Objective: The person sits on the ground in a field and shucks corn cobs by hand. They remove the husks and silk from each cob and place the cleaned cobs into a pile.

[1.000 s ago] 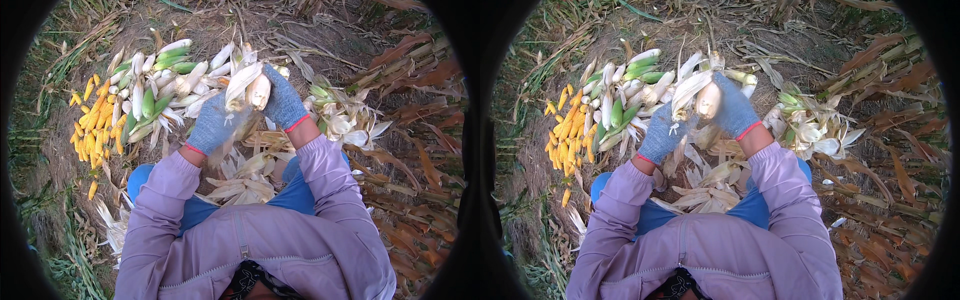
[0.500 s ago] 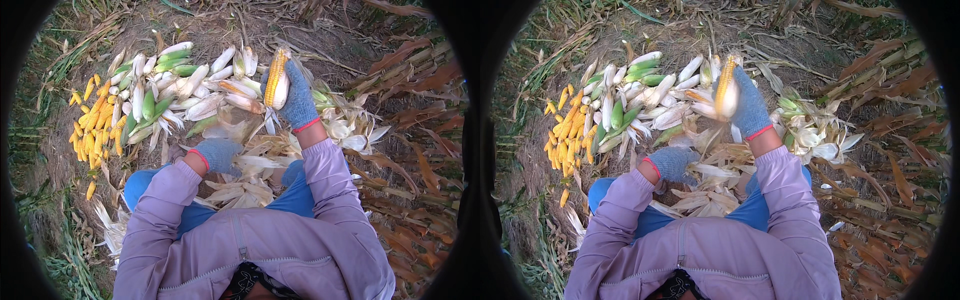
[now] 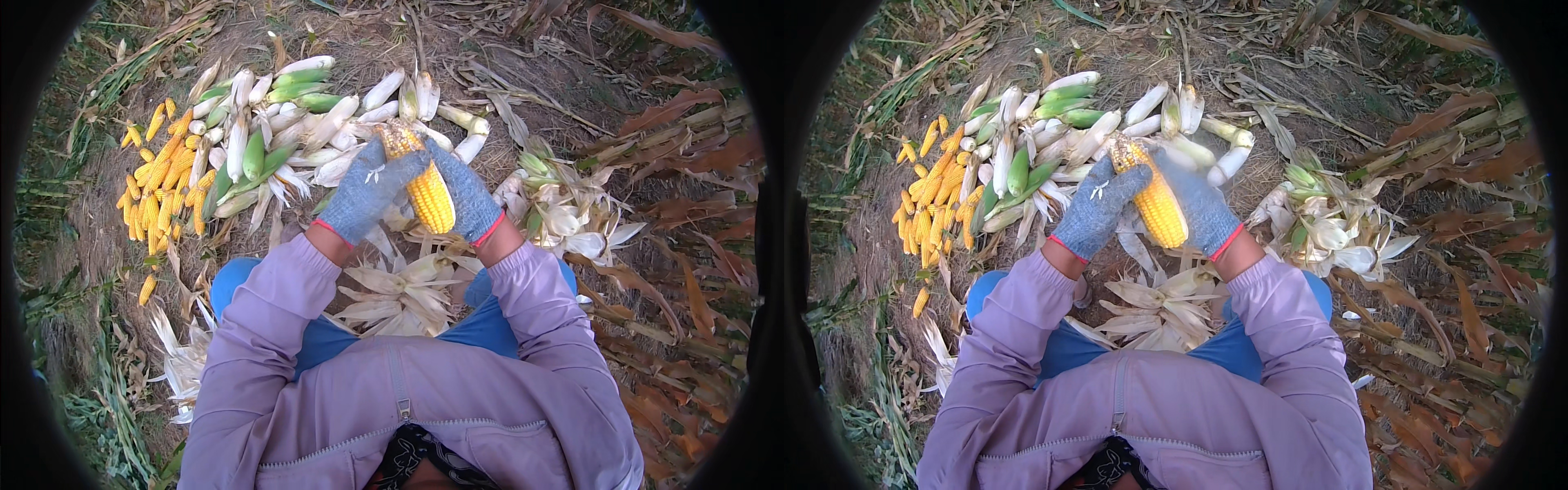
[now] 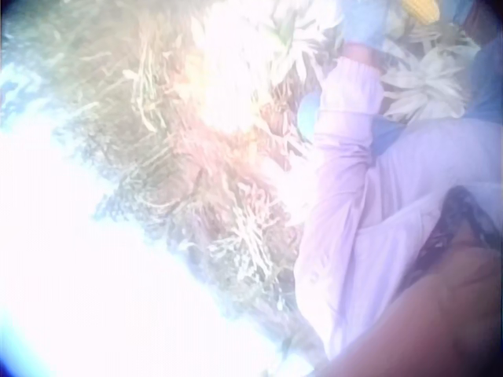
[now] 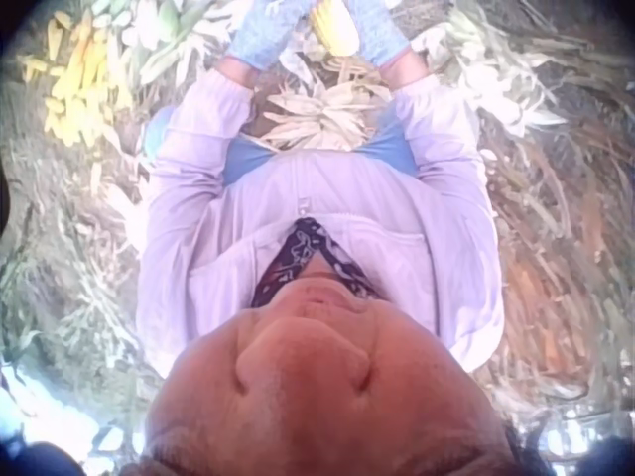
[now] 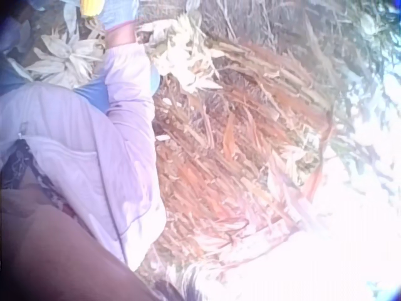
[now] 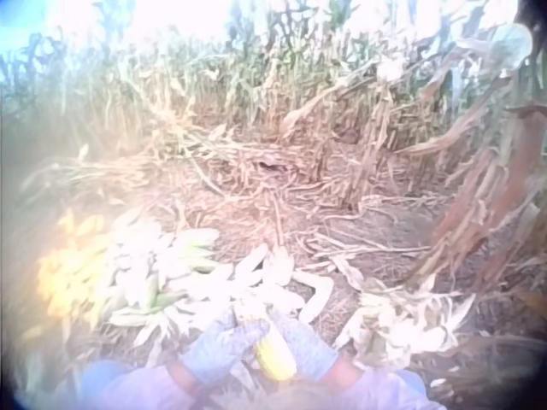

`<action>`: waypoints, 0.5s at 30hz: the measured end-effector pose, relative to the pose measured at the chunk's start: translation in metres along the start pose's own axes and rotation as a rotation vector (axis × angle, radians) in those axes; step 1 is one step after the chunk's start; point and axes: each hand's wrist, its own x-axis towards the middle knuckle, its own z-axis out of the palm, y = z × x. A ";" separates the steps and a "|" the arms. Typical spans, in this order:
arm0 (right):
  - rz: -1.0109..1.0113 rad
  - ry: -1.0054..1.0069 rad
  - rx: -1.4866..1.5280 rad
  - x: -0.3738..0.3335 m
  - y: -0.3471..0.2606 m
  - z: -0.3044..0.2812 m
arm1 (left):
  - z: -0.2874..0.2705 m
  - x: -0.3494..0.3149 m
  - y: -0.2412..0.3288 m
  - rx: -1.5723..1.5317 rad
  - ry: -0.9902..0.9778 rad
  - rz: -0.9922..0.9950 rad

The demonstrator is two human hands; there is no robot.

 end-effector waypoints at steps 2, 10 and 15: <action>-0.086 0.018 -0.351 0.001 0.009 0.000 | -0.004 0.002 -0.002 0.039 0.031 0.079; -0.104 0.103 -0.382 0.003 0.011 0.014 | -0.012 0.010 0.000 0.212 0.212 0.278; 0.128 0.096 0.273 -0.005 -0.002 0.029 | -0.012 0.010 -0.009 0.221 0.230 0.438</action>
